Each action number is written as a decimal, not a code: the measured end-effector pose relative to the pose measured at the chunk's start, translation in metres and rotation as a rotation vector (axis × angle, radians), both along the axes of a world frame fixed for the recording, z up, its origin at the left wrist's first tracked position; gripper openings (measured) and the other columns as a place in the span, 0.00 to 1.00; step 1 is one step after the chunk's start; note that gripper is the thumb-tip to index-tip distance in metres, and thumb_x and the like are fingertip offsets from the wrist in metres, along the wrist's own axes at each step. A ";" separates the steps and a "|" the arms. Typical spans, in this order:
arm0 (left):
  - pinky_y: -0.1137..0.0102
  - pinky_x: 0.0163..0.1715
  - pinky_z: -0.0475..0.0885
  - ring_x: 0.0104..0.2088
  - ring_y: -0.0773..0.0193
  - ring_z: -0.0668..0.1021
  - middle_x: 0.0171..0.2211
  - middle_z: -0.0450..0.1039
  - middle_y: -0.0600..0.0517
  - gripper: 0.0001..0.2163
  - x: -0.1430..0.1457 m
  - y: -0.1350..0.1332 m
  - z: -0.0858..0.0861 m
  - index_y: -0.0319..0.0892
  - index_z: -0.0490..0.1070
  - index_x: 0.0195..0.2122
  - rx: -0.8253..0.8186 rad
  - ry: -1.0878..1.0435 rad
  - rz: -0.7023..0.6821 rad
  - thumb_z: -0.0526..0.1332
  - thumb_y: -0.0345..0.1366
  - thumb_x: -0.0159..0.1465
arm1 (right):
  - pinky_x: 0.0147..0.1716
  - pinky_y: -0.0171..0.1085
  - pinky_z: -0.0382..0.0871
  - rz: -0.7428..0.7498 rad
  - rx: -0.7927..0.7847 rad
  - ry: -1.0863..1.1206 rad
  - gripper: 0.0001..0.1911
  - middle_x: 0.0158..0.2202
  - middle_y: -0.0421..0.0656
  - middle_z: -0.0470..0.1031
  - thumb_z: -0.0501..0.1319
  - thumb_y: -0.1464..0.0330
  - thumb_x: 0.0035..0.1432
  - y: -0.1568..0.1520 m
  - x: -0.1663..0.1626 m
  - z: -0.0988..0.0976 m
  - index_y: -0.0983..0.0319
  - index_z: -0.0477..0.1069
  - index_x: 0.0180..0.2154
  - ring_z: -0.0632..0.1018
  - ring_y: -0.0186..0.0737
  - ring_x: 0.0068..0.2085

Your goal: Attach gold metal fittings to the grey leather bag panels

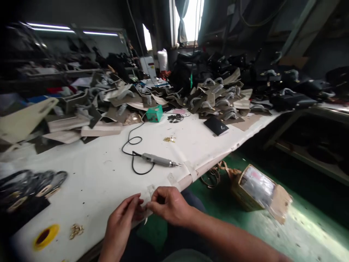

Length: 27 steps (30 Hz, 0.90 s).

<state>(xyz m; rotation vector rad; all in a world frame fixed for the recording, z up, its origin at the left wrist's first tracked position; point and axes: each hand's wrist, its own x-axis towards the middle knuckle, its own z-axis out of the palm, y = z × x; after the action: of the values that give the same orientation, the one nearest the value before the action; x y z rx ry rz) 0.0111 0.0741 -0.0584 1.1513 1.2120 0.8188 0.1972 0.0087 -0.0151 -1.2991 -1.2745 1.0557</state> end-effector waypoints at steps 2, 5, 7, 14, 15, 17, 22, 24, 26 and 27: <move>0.70 0.26 0.77 0.33 0.56 0.80 0.37 0.80 0.44 0.27 -0.005 0.001 0.003 0.38 0.77 0.46 0.063 0.012 0.007 0.66 0.58 0.57 | 0.27 0.32 0.64 0.029 0.026 -0.064 0.13 0.26 0.39 0.72 0.65 0.60 0.61 0.010 0.011 0.006 0.63 0.75 0.31 0.71 0.33 0.28; 0.71 0.24 0.74 0.30 0.59 0.78 0.36 0.80 0.43 0.28 -0.012 0.008 0.002 0.38 0.77 0.46 0.113 0.060 0.016 0.65 0.59 0.57 | 0.29 0.34 0.70 0.019 0.041 -0.073 0.16 0.33 0.43 0.77 0.62 0.57 0.64 0.035 0.030 0.011 0.63 0.78 0.40 0.77 0.37 0.29; 0.72 0.22 0.73 0.29 0.59 0.78 0.36 0.80 0.43 0.29 -0.015 0.013 -0.003 0.38 0.78 0.45 0.114 0.083 0.031 0.64 0.60 0.57 | 0.30 0.35 0.71 -0.032 0.018 -0.168 0.17 0.33 0.43 0.79 0.61 0.56 0.63 0.059 0.048 0.011 0.62 0.78 0.42 0.79 0.38 0.30; 0.73 0.21 0.70 0.28 0.59 0.78 0.30 0.79 0.48 0.24 -0.013 0.011 -0.016 0.41 0.79 0.42 0.141 0.115 0.080 0.64 0.58 0.59 | 0.33 0.36 0.70 -0.324 -0.109 -0.557 0.12 0.29 0.41 0.80 0.61 0.61 0.58 0.161 0.142 -0.021 0.60 0.79 0.38 0.79 0.40 0.30; 0.73 0.21 0.70 0.28 0.60 0.77 0.29 0.78 0.48 0.24 -0.012 0.010 -0.015 0.41 0.79 0.42 0.133 0.120 0.088 0.64 0.58 0.59 | 0.34 0.37 0.70 -0.359 -0.130 -0.601 0.12 0.29 0.41 0.80 0.61 0.62 0.58 0.172 0.155 -0.028 0.60 0.79 0.39 0.79 0.41 0.30; 0.73 0.22 0.71 0.27 0.60 0.77 0.28 0.78 0.50 0.23 -0.012 0.008 -0.013 0.42 0.79 0.41 0.116 0.130 0.092 0.64 0.57 0.59 | 0.35 0.38 0.69 -0.411 -0.167 -0.686 0.12 0.31 0.42 0.81 0.61 0.63 0.56 0.191 0.175 -0.040 0.60 0.80 0.40 0.79 0.42 0.32; 0.71 0.28 0.74 0.29 0.60 0.78 0.28 0.78 0.51 0.20 -0.011 0.009 -0.012 0.43 0.79 0.41 0.106 0.147 0.098 0.64 0.55 0.60 | 0.39 0.38 0.68 -0.429 -0.186 -0.852 0.11 0.39 0.43 0.81 0.63 0.62 0.56 0.210 0.189 -0.059 0.57 0.81 0.39 0.79 0.44 0.40; 0.71 0.30 0.74 0.28 0.61 0.78 0.29 0.79 0.52 0.19 -0.010 0.009 -0.011 0.44 0.79 0.41 0.109 0.158 0.101 0.64 0.54 0.60 | 0.38 0.37 0.67 -0.417 -0.177 -0.896 0.11 0.41 0.43 0.81 0.62 0.61 0.58 0.209 0.187 -0.062 0.56 0.81 0.39 0.78 0.44 0.41; 0.70 0.31 0.75 0.29 0.60 0.78 0.30 0.79 0.52 0.18 -0.009 0.009 -0.010 0.44 0.80 0.40 0.113 0.169 0.103 0.65 0.54 0.60 | 0.37 0.37 0.67 -0.403 -0.165 -0.927 0.11 0.43 0.43 0.80 0.62 0.61 0.58 0.206 0.185 -0.063 0.55 0.81 0.39 0.78 0.44 0.41; 0.70 0.31 0.75 0.29 0.60 0.79 0.31 0.80 0.52 0.18 -0.009 0.009 -0.009 0.44 0.80 0.40 0.114 0.172 0.104 0.65 0.53 0.59 | 0.37 0.37 0.66 -0.397 -0.160 -0.938 0.11 0.44 0.43 0.80 0.62 0.60 0.58 0.204 0.184 -0.064 0.55 0.81 0.39 0.78 0.44 0.41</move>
<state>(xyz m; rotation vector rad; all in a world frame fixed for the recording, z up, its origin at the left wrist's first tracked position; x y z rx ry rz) 0.0024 0.0836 -0.0670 1.2804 1.3909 0.8912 0.3814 0.2128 -0.0790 -2.1914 -1.4939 0.2322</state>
